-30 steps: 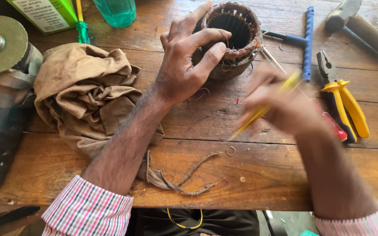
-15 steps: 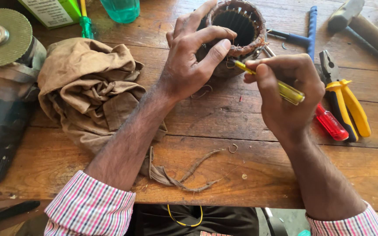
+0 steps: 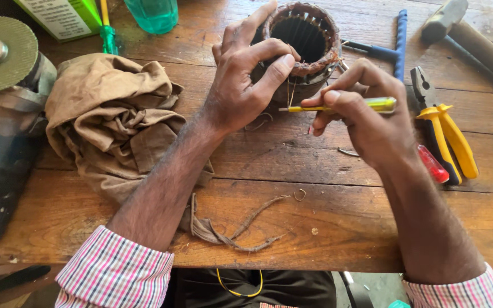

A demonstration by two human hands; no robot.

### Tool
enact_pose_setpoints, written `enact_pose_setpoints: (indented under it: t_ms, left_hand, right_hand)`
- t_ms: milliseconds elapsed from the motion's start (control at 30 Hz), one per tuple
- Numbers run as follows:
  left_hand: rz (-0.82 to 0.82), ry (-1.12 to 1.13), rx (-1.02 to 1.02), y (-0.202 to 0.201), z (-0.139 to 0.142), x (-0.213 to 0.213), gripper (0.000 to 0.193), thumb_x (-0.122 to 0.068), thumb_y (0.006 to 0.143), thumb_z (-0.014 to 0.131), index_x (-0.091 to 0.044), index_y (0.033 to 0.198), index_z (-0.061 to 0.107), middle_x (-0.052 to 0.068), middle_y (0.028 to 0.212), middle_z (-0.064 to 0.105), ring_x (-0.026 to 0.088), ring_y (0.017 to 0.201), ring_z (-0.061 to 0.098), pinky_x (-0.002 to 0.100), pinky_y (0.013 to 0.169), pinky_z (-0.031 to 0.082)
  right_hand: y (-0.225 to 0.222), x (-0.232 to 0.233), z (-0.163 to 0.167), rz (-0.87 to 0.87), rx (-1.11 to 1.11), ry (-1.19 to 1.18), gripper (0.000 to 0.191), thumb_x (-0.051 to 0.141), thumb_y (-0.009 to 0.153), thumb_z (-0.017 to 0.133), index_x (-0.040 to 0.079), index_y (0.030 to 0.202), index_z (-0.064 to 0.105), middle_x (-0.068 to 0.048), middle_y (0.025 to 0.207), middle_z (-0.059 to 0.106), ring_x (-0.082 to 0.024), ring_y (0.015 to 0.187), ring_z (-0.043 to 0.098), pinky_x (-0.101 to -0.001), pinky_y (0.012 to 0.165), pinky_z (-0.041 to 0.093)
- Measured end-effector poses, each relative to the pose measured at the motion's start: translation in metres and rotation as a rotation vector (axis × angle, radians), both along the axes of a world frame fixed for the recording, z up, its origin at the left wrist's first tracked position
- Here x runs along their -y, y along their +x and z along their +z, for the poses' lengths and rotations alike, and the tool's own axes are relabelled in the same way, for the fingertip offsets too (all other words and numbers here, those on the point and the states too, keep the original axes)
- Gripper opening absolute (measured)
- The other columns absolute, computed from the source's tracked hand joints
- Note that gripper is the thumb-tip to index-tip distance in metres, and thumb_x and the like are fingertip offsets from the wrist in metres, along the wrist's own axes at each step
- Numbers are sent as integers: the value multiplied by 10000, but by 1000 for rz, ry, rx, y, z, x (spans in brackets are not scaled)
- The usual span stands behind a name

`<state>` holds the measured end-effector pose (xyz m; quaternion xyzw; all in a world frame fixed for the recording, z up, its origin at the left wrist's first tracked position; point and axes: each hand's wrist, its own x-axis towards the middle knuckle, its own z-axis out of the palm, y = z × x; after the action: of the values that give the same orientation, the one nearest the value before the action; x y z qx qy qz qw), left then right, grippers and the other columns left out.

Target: The person holds an electric motor stator on a workbench and uses a yellow-handled screwdriver to pry and scrape burnt insulation and old wire windings from the slots around the stator's rim, working around the circumference and pulling loose debris away by hand.

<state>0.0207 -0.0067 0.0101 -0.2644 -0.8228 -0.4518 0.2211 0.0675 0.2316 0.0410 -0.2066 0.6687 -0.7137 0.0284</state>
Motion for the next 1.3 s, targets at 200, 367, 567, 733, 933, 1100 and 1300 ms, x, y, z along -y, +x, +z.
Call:
enact_pose_setpoints:
  t_ms: [200,367,567,733,933,1100,1300]
  left_hand:
    - [9,-65,-48,-5,-4,0,223,-325,1044,636,-177,1080,798,166,1619,423,293,1470,354,504,1190,216]
    - [36,-87,-144,-3,-4,0,215,-329,1063,646,-182,1113,794,154,1638,401,280,1489,344,484,1208,248]
    - [198,-182,-306,3,4,3,231,-337,1015,704,-152,1128,782,180,1531,412,308,1425,338,509,1124,257]
    - [202,-49,-192,2,5,5,244,-373,1010,739,-185,1160,778,149,1568,433,295,1483,340,519,1198,265]
    - [19,-177,-192,-9,2,17,259,-425,1065,730,-236,1238,767,109,1611,437,291,1484,341,505,1184,244]
    - [-33,-272,-174,-9,4,23,241,-423,1078,694,-236,1221,747,77,1601,470,274,1511,297,515,1199,211]
    - [-123,-310,-53,-4,9,17,355,-410,1049,615,-83,1188,614,76,1331,633,246,1358,523,505,1170,227]
  right_hand:
    - [-5,-11,3,124,69,-81,26,-48,1005,578,-44,981,589,-304,956,724,-244,682,725,-385,658,633]
    - [-3,-8,-4,79,150,-131,31,-45,1002,579,-40,971,574,-285,983,719,-271,750,735,-386,658,635]
    - [3,4,-6,144,189,31,15,-31,959,590,-43,950,593,-253,931,725,-261,729,742,-373,622,645]
    - [25,33,17,644,216,324,91,29,890,650,-37,925,703,-140,862,778,-198,731,785,-327,626,657]
    - [36,41,37,907,198,384,192,161,947,736,-23,1001,755,-107,873,797,-175,768,775,-307,664,642]
    - [15,9,17,277,-103,-98,134,110,1086,732,4,1081,651,-173,1017,766,-185,849,755,-308,755,646]
    - [10,-12,-4,-218,-408,-16,292,58,1178,686,-40,1270,427,-220,1173,701,-219,988,717,-348,876,656]
